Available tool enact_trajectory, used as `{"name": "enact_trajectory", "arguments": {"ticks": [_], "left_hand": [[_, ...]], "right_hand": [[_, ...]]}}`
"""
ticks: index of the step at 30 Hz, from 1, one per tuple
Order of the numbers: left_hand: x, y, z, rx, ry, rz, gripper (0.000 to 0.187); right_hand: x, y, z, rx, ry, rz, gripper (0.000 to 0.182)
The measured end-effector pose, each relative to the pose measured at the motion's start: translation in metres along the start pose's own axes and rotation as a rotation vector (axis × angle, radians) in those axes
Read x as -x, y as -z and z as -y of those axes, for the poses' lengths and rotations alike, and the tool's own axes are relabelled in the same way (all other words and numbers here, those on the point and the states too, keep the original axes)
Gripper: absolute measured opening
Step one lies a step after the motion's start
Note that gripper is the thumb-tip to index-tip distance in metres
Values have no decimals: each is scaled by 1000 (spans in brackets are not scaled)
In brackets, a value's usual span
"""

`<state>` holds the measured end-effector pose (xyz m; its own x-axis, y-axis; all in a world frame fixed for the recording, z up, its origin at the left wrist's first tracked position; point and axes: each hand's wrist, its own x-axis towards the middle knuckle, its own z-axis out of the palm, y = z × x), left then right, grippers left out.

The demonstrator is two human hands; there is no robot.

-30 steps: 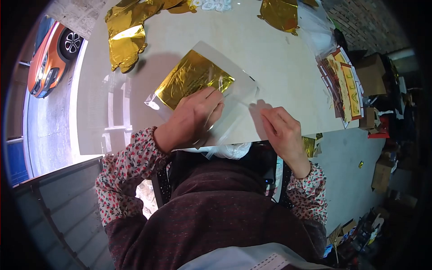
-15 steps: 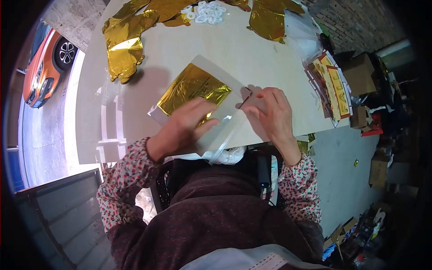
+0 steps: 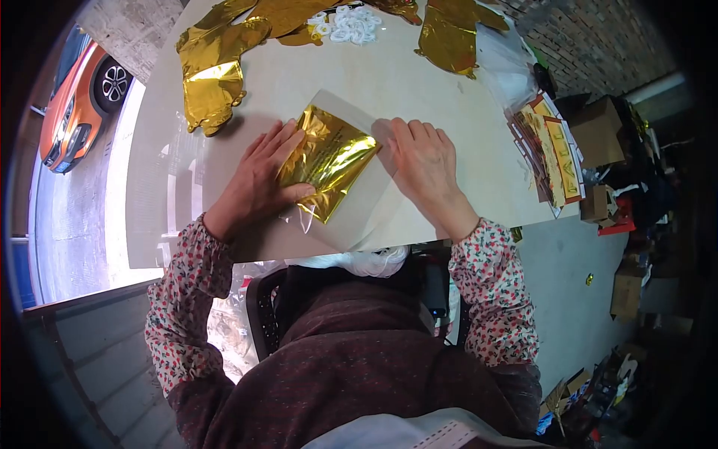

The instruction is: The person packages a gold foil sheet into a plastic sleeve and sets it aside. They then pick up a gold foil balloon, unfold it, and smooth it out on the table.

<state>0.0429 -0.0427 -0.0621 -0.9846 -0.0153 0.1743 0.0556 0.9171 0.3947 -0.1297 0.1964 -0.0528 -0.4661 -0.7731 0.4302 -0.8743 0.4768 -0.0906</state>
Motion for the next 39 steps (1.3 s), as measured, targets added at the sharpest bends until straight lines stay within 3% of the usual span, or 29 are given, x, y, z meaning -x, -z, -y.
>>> {"name": "enact_trajectory", "arguments": {"ticks": [3,9,12,15,18,21,24,27,33,36,39], "left_hand": [[-1,2,-3,-24,-4,2,89],[-2,5,-13,-109,4,46,94],[-11,6,-15,-122,-10,119,99],[-30,8,-5,-95,-81,176,100],[-49,14,7,-93,-134,223,100],[-56,15,20,-114,-220,196,101],[-58,25,16,1,-166,163,100],[-63,5,13,112,-156,22,101],[-66,-11,-1,-113,-174,76,104],[-79,-14,17,-141,-264,72,105],[-90,-13,21,-155,-294,49,108]], "right_hand": [[1,10,-3,-30,7,31,31],[20,37,-23,-562,-81,250,51],[1,12,-10,-348,136,357,56],[1,-13,3,-194,187,218,60],[-6,-1,-1,-379,7,317,58],[0,10,-32,-817,-125,80,45],[8,34,-35,-681,-218,105,31],[17,24,-27,-443,-9,49,24],[9,0,-14,-500,-46,27,23],[8,13,-19,-886,-330,165,24],[26,35,-26,-623,-128,-9,26]]}}
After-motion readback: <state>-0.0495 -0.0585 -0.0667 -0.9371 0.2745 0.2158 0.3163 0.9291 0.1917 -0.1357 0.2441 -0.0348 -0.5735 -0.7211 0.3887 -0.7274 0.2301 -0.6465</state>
